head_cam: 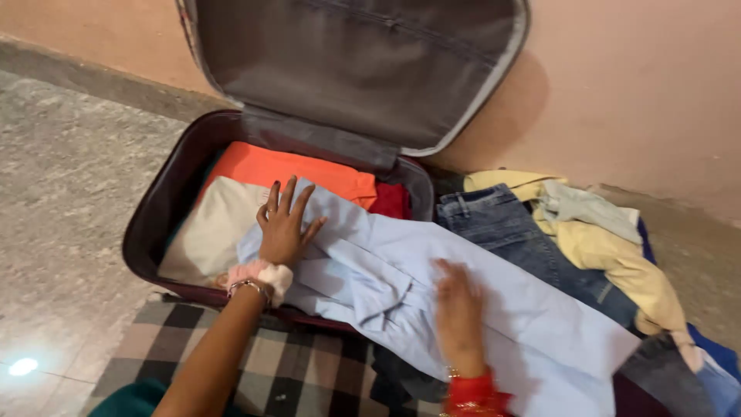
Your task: The person folds a light blue shirt, a white t-shirt, and a pair of jeans, then places them neatly into an open suitcase. The person handles each item one at a time, smoothing and folding them before stacking them inside the suitcase.
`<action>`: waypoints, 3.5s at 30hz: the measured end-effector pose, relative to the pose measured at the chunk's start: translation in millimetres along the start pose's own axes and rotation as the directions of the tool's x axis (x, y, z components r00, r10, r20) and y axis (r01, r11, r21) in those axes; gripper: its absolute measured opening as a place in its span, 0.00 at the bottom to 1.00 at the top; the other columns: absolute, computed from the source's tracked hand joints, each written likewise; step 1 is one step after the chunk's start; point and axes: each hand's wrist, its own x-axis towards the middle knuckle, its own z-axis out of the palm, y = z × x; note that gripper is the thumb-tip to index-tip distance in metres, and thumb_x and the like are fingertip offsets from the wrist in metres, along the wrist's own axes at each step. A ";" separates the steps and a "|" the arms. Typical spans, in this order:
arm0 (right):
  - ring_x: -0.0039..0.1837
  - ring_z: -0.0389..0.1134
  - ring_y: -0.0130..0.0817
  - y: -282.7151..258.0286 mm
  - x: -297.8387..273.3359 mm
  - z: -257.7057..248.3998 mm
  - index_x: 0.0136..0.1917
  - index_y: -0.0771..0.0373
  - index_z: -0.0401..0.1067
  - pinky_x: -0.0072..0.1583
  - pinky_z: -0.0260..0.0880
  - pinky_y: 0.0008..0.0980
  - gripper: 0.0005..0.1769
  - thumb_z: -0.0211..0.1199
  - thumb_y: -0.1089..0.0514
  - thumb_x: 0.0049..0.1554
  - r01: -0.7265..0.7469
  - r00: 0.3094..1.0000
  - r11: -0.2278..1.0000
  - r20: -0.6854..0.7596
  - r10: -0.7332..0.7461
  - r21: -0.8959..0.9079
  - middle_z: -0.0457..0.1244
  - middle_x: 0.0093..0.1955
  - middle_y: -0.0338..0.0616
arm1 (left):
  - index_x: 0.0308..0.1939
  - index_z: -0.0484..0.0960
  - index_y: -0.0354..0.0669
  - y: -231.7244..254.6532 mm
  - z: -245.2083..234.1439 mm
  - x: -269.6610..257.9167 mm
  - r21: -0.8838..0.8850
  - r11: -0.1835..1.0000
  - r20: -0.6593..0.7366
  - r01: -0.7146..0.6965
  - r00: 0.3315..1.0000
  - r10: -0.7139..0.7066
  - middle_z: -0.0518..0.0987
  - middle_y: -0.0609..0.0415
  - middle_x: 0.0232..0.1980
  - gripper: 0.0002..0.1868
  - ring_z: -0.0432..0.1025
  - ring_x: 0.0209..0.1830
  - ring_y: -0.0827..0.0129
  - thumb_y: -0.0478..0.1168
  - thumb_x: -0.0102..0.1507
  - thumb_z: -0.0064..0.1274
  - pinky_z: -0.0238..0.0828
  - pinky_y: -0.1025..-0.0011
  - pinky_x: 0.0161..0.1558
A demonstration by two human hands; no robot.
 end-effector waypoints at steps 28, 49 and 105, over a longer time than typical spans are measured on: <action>0.58 0.70 0.53 187.0 -102.9 -133.8 0.64 0.65 0.72 0.60 0.65 0.46 0.39 0.63 0.31 0.54 -0.812 0.515 0.583 -0.431 0.741 0.034 0.69 0.57 0.58 | 0.76 0.64 0.39 447.3 123.7 -176.0 -0.881 0.330 0.430 0.339 0.866 0.258 0.60 0.37 0.81 0.29 0.48 0.85 0.43 0.49 0.73 0.38 0.45 0.55 0.78; 0.58 0.70 0.64 83.8 -50.1 -109.0 0.61 0.66 0.69 0.54 0.72 0.44 0.17 0.61 0.62 0.59 -0.089 0.954 0.996 -0.286 0.086 0.005 0.65 0.61 0.63 | 0.79 0.58 0.43 386.0 165.1 -172.0 -0.404 -0.741 0.593 0.536 0.771 0.233 0.61 0.48 0.79 0.34 0.57 0.77 0.60 0.57 0.74 0.33 0.49 0.64 0.76; 0.86 0.44 0.58 -151.0 70.9 62.2 0.82 0.69 0.47 0.81 0.31 0.62 0.43 0.52 0.39 0.67 0.204 0.960 0.977 -0.205 -0.188 0.060 0.49 0.83 0.61 | 0.77 0.59 0.35 125.6 -46.5 -28.6 -0.524 -0.709 0.618 0.473 0.783 0.066 0.64 0.39 0.77 0.47 0.63 0.72 0.54 0.70 0.69 0.29 0.58 0.60 0.71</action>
